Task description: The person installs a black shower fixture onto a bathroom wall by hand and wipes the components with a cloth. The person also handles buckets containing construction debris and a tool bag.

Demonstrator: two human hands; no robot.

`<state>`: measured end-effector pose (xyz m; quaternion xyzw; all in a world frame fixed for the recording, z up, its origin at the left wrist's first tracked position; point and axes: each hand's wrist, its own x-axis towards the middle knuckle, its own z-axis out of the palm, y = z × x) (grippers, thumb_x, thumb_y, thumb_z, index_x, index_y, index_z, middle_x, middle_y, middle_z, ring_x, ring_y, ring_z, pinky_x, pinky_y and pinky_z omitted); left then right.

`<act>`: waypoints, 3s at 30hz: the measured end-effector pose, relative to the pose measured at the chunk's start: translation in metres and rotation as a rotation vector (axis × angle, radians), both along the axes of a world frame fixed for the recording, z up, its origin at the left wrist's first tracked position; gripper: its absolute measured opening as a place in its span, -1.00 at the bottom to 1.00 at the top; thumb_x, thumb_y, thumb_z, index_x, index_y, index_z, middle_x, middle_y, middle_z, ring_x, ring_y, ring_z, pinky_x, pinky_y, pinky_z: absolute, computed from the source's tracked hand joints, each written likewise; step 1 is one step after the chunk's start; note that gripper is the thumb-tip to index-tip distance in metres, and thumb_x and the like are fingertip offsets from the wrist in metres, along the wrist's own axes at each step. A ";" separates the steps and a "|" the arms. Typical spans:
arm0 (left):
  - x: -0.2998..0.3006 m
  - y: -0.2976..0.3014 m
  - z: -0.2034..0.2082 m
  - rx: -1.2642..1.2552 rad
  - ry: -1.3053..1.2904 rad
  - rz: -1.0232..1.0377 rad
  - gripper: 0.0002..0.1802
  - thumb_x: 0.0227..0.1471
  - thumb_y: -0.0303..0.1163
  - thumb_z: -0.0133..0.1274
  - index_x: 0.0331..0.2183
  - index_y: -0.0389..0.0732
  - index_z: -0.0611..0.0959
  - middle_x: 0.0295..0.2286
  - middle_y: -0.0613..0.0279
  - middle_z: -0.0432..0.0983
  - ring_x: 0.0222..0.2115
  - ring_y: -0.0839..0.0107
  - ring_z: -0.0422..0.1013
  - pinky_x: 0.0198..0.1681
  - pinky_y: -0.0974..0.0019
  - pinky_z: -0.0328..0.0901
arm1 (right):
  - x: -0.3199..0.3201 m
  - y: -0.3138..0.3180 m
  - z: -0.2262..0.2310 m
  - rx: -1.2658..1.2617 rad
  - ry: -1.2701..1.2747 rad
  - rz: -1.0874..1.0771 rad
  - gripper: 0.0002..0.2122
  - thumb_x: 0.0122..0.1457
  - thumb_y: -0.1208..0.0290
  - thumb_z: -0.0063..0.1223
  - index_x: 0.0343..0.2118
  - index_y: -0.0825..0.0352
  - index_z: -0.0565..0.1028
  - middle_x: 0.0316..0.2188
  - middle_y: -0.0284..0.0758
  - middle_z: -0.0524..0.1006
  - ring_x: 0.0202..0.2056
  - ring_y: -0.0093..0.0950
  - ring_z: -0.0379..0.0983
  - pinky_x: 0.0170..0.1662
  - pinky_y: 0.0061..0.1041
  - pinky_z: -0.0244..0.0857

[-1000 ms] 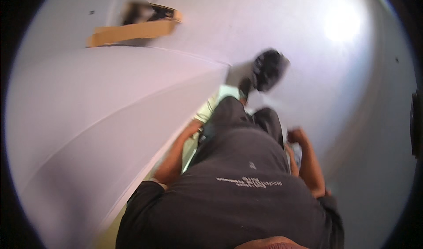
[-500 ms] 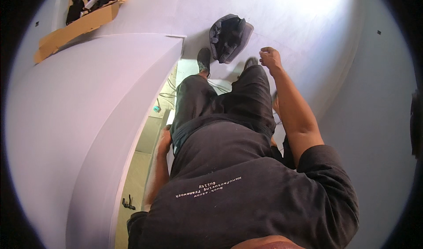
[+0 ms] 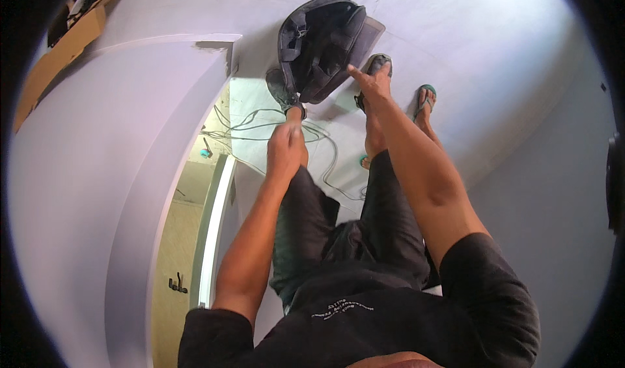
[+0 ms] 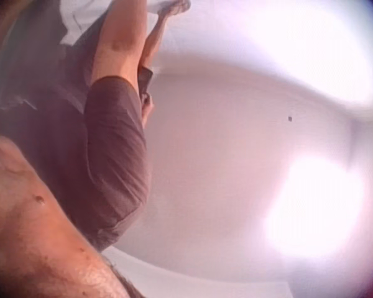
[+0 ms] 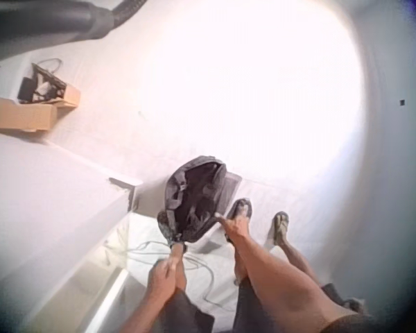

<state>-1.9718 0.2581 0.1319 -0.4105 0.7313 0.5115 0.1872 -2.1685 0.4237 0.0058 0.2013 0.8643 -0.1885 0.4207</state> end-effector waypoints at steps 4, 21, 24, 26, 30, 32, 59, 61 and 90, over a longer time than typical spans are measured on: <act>-0.079 -0.007 -0.121 -0.154 0.170 0.040 -0.76 0.12 -0.40 -0.05 -0.22 -0.33 0.57 -0.25 -0.10 0.52 -0.17 -0.04 0.43 -0.10 0.07 0.31 | 0.008 -0.052 -0.025 0.003 -0.005 -0.001 0.33 -0.29 -0.24 0.40 0.31 0.50 -0.28 0.18 0.28 0.09 0.25 0.12 0.04 0.28 -0.11 0.02; -0.119 -0.034 -0.242 -0.052 0.125 0.000 -0.48 0.01 -0.17 0.19 -0.06 -0.30 0.57 -0.20 -0.08 0.58 -0.15 0.17 0.51 -0.04 0.22 0.35 | 0.023 0.021 -0.085 -0.799 0.089 -0.384 -0.01 -0.10 0.30 0.41 0.28 0.41 -0.10 0.11 0.04 0.29 0.13 -0.12 0.26 0.22 -0.28 0.09; -0.132 -0.024 -0.170 0.164 0.358 0.159 -0.35 -0.01 -0.04 0.22 -0.02 -0.32 0.52 -0.15 -0.11 0.53 -0.08 0.11 0.46 -0.03 0.14 0.35 | 0.046 -0.013 -0.051 -0.641 0.360 -0.355 -0.20 0.12 0.17 0.17 0.26 0.47 -0.03 0.02 0.00 0.37 0.03 -0.25 0.33 0.13 -0.34 0.18; -0.130 -0.035 -0.146 0.265 0.468 0.209 -0.28 -0.03 0.04 0.24 -0.03 -0.34 0.51 -0.14 -0.12 0.52 -0.06 0.12 0.45 -0.04 0.14 0.36 | 0.049 -0.055 0.003 -0.828 0.477 -0.399 -0.52 0.30 0.25 -0.10 0.14 0.51 0.20 -0.12 -0.15 0.48 -0.13 -0.46 0.40 -0.05 -0.48 0.29; -0.149 -0.037 -0.120 -0.238 0.312 -0.252 0.04 -0.17 -0.16 0.33 0.22 -0.34 0.15 0.13 -0.33 0.19 0.16 -0.17 0.17 0.20 0.02 0.12 | 0.065 -0.066 -0.022 -1.203 -0.107 -0.960 -0.66 0.31 0.35 -0.17 0.01 0.52 0.34 -0.19 -0.23 0.52 -0.17 -0.43 0.45 -0.11 -0.49 0.35; -0.159 -0.039 -0.135 -0.377 0.162 -0.247 -0.09 -0.23 -0.19 0.35 0.10 -0.38 0.32 -0.09 -0.38 0.43 -0.02 -0.17 0.38 0.05 0.03 0.29 | 0.064 -0.074 -0.041 -1.121 -0.168 -1.032 -0.65 0.28 0.38 -0.13 0.04 0.50 0.36 -0.27 -0.21 0.54 -0.21 -0.33 0.48 -0.10 -0.42 0.39; -0.169 -0.051 -0.172 -0.520 -0.151 -0.269 -0.34 -0.25 -0.22 0.34 -0.14 -0.33 0.44 -0.29 -0.25 0.55 -0.22 -0.17 0.48 -0.13 -0.04 0.38 | 0.073 0.091 0.143 -0.654 -0.301 -0.272 -0.87 -0.05 0.47 -0.14 -0.46 0.43 0.38 -0.43 -0.33 0.35 -0.34 -0.50 0.30 -0.22 -0.53 0.20; -0.165 -0.055 -0.170 -0.527 -0.143 -0.271 -0.32 -0.24 -0.23 0.33 -0.11 -0.32 0.42 -0.27 -0.24 0.54 -0.19 -0.15 0.47 -0.11 -0.03 0.37 | 0.073 0.093 0.136 -0.547 -0.094 -0.023 -0.91 0.01 0.58 -0.19 -0.45 0.47 0.36 -0.40 -0.26 0.32 -0.32 -0.42 0.31 -0.22 -0.46 0.22; -0.021 0.104 -0.144 1.175 -0.449 0.812 -0.47 0.00 -0.50 0.17 0.03 -0.24 0.43 -0.17 0.07 0.51 -0.26 0.25 0.53 -0.21 0.19 0.48 | 0.118 0.067 0.106 -0.739 -0.306 0.421 -0.63 0.22 0.33 0.07 -0.01 0.48 0.41 -0.33 -0.38 0.54 -0.33 -0.46 0.43 -0.18 -0.46 0.35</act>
